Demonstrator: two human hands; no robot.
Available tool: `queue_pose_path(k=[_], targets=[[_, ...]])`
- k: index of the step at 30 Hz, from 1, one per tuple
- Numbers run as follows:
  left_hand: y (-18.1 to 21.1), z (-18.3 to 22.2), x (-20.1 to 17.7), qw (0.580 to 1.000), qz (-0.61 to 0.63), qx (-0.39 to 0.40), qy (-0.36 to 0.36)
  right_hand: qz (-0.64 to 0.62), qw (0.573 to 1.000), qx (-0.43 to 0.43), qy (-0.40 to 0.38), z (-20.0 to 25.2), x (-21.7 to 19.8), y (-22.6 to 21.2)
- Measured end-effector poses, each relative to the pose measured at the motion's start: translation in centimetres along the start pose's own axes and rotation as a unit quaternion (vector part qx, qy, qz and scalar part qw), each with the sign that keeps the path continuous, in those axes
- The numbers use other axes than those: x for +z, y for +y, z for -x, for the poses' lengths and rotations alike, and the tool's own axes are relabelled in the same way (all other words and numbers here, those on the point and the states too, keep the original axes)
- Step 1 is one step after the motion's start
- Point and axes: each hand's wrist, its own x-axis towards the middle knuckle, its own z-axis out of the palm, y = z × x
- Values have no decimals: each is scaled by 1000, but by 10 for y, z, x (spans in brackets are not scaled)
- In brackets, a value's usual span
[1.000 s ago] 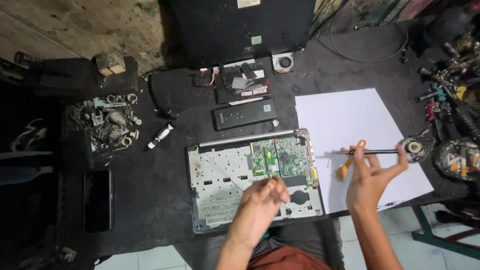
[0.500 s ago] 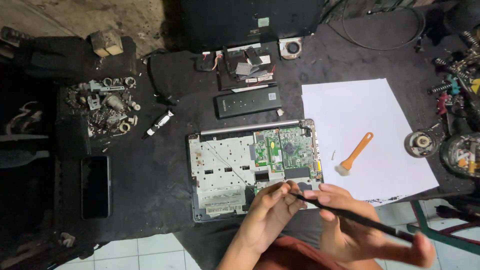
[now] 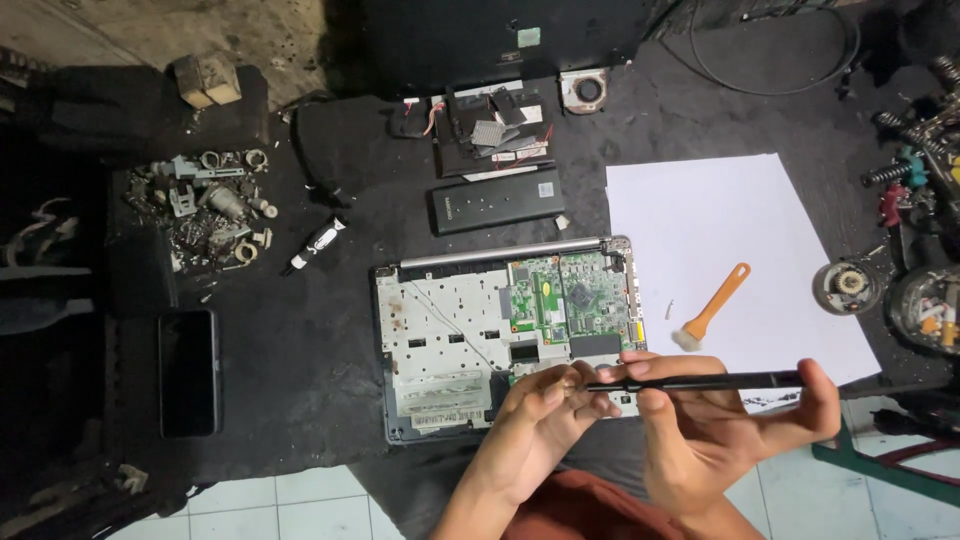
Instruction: Disassembling a laptop by removing the top cover and manipulating internal components on a repair bench.
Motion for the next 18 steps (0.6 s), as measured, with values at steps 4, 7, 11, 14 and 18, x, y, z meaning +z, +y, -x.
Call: queue_pose_path(k=[4, 7, 11, 14, 18], targets=[[0, -2, -2, 1000, -8, 0, 3, 9, 1000, 9, -8, -2, -3, 4], [2, -3, 2, 1000, -22, -4, 7, 12, 999, 23, -21, -4, -4, 3], [4, -5, 0, 1000, -25, -12, 10, 16, 999, 7, -35, -9, -3, 3], [2, -6, 0, 998, -24, -24, 44, 30, 998, -40, -25, -12, 1, 3], [4, -7, 3, 997, -46, -16, 59, 49, 995, -86, -21, -8, 7, 2]])
